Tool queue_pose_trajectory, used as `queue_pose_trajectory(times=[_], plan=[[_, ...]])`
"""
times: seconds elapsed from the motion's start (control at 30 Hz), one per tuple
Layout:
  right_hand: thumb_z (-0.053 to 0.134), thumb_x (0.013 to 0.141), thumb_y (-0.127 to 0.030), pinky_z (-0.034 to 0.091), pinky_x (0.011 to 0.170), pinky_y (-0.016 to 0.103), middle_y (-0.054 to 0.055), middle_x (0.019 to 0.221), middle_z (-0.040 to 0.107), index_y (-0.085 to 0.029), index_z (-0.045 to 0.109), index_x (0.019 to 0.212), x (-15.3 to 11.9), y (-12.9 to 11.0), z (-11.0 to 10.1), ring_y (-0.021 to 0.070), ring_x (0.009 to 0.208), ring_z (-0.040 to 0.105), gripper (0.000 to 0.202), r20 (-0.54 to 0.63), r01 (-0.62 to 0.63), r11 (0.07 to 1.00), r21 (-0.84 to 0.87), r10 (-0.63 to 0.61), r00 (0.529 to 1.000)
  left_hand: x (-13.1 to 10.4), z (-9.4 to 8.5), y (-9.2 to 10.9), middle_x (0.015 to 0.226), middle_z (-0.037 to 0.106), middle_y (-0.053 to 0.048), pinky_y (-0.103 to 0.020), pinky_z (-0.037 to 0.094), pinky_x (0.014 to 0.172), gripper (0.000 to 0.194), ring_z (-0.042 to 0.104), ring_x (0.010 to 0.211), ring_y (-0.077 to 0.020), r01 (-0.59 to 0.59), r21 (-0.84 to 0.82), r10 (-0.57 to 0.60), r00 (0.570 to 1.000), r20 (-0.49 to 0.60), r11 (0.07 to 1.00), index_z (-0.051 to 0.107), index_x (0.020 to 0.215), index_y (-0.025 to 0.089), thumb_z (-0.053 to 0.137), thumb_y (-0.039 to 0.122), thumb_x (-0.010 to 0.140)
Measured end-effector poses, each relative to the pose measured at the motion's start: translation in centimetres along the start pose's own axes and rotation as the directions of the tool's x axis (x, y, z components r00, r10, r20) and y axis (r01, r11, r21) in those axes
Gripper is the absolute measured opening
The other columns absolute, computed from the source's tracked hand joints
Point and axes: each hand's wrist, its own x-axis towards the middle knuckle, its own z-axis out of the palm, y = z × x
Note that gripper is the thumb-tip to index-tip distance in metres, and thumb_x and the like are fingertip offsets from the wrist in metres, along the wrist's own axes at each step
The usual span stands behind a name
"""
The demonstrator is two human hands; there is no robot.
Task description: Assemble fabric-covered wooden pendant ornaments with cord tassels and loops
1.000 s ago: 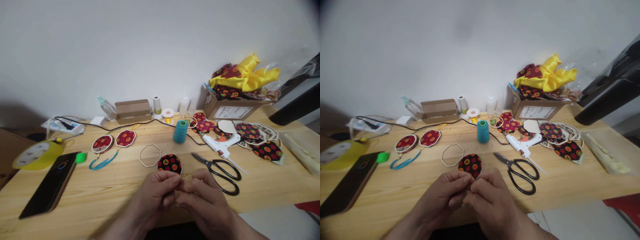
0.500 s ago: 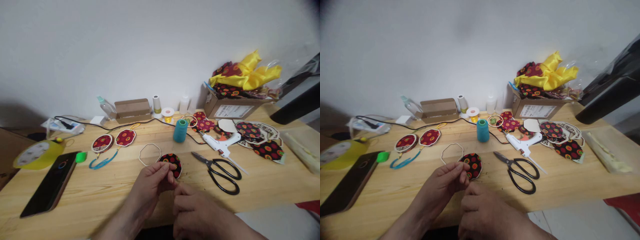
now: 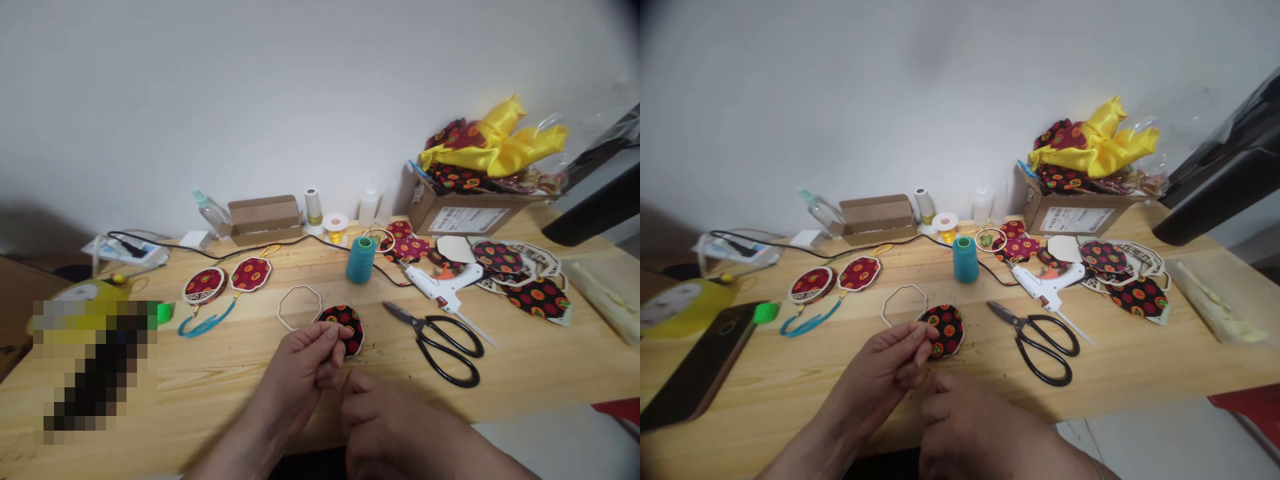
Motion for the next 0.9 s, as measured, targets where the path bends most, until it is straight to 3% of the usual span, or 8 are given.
queue_pose_trajectory(times=[0.13, 0.23, 0.37, 0.47, 0.6, 0.67, 0.77, 0.9], plan=[[0.057, 0.083, -0.021, 0.038, 0.08, 0.021, -0.002, 0.076, 0.064, -0.02, 0.069, 0.075, -0.4, 0.1, -0.3, 0.0109, 0.089, 0.052, 0.015, -0.026, -0.07, 0.992, 0.109, 0.074, 0.997, 0.0, 0.1, 0.0, 0.046, 0.044, 0.006, -0.015, 0.016, 0.04, 0.018, 0.027, 0.04, -0.001, -0.011, 0.039, 0.012, 1.0, -0.029, 0.999, 0.066, 0.073, 0.01, 0.067, 0.028, 0.072], [0.058, 0.082, -0.026, 0.039, 0.07, 0.022, -0.002, 0.074, 0.064, -0.02, 0.067, 0.074, -1.0, 0.8, -0.8, 0.0117, 0.079, 0.054, 0.013, -0.059, -0.234, 0.936, 0.263, 0.257, 0.965, -0.1, 0.1, -0.1, 0.046, 0.042, 0.006, -0.016, 0.013, 0.039, 0.018, 0.026, 0.04, -0.0014, -0.005, 0.078, 0.009, 0.998, -0.058, 0.997, 0.066, 0.072, 0.011, 0.067, 0.029, 0.071], [0.044, 0.09, -0.032, 0.034, 0.054, 0.022, -0.002, 0.06, 0.053, -0.016, 0.062, 0.067, -1.6, 2.5, -1.1, 0.0086, 0.056, 0.045, 0.032, -0.268, -0.412, 0.758, 0.506, 0.592, 0.76, 0.0, 0.1, -0.6, 0.046, 0.04, 0.007, -0.018, 0.011, 0.039, 0.02, 0.023, 0.039, -0.0015, 0.0, 0.16, 0.007, 0.999, -0.045, 0.987, 0.066, 0.072, 0.012, 0.063, 0.032, 0.074], [0.047, 0.086, -0.04, 0.028, 0.046, 0.02, -0.003, 0.058, 0.047, -0.015, 0.062, 0.07, -1.4, 3.2, -0.8, 0.0062, 0.05, 0.037, 0.033, -0.268, -0.34, 0.583, 0.738, 0.716, 0.645, 0.1, 0.1, -1.0, 0.048, 0.041, 0.007, -0.019, 0.012, 0.039, 0.021, 0.023, 0.038, -0.0019, -0.009, 0.253, 0.01, 1.0, -0.001, 0.967, 0.065, 0.075, 0.013, 0.06, 0.033, 0.077], [0.059, 0.076, -0.048, 0.018, 0.04, 0.018, -0.005, 0.056, 0.043, -0.017, 0.067, 0.087, -0.6, 2.9, -0.3, 0.0028, 0.042, 0.028, 0.034, -0.055, -0.206, 0.235, 0.95, 0.775, 0.63, 0.0, 0.0, -1.4, 0.049, 0.041, 0.006, -0.02, 0.015, 0.04, 0.024, 0.026, 0.041, -0.0032, -0.02, 0.393, -0.004, 0.998, 0.059, 0.919, 0.062, 0.072, 0.014, 0.055, 0.035, 0.08], [0.066, 0.07, -0.046, 0.017, 0.039, 0.017, -0.005, 0.057, 0.045, -0.017, 0.068, 0.092, -0.1, 2.5, -0.2, 0.0015, 0.042, 0.027, 0.036, 0.002, -0.162, 0.126, 0.979, 0.784, 0.621, -0.1, -0.1, -1.5, 0.048, 0.039, 0.006, -0.02, 0.016, 0.041, 0.029, 0.027, 0.042, -0.0039, -0.035, 0.454, -0.002, 0.997, 0.081, 0.89, 0.056, 0.063, 0.014, 0.054, 0.037, 0.081], [0.074, 0.063, -0.038, 0.018, 0.038, 0.015, -0.003, 0.063, 0.054, -0.017, 0.069, 0.089, 0.4, 2.3, -0.3, 0.0006, 0.043, 0.031, 0.034, -0.002, -0.104, 0.078, 0.992, 0.812, 0.584, -0.1, -0.2, -1.6, 0.048, 0.037, 0.006, -0.02, 0.016, 0.042, 0.033, 0.027, 0.043, -0.0045, -0.047, 0.503, -0.001, 0.996, 0.094, 0.863, 0.05, 0.057, 0.015, 0.054, 0.037, 0.08], [0.075, 0.063, -0.031, 0.021, 0.038, 0.015, -0.005, 0.055, 0.051, -0.014, 0.065, 0.069, 0.8, 2.5, -0.6, 0.0015, 0.043, 0.035, 0.021, -0.077, -0.032, 0.116, 0.993, 0.816, 0.574, -0.1, 0.1, -1.7, 0.048, 0.036, 0.007, -0.021, 0.013, 0.041, 0.03, 0.024, 0.042, -0.0046, -0.021, 0.468, -0.029, 0.995, 0.099, 0.884, 0.053, 0.059, 0.015, 0.056, 0.038, 0.078]])
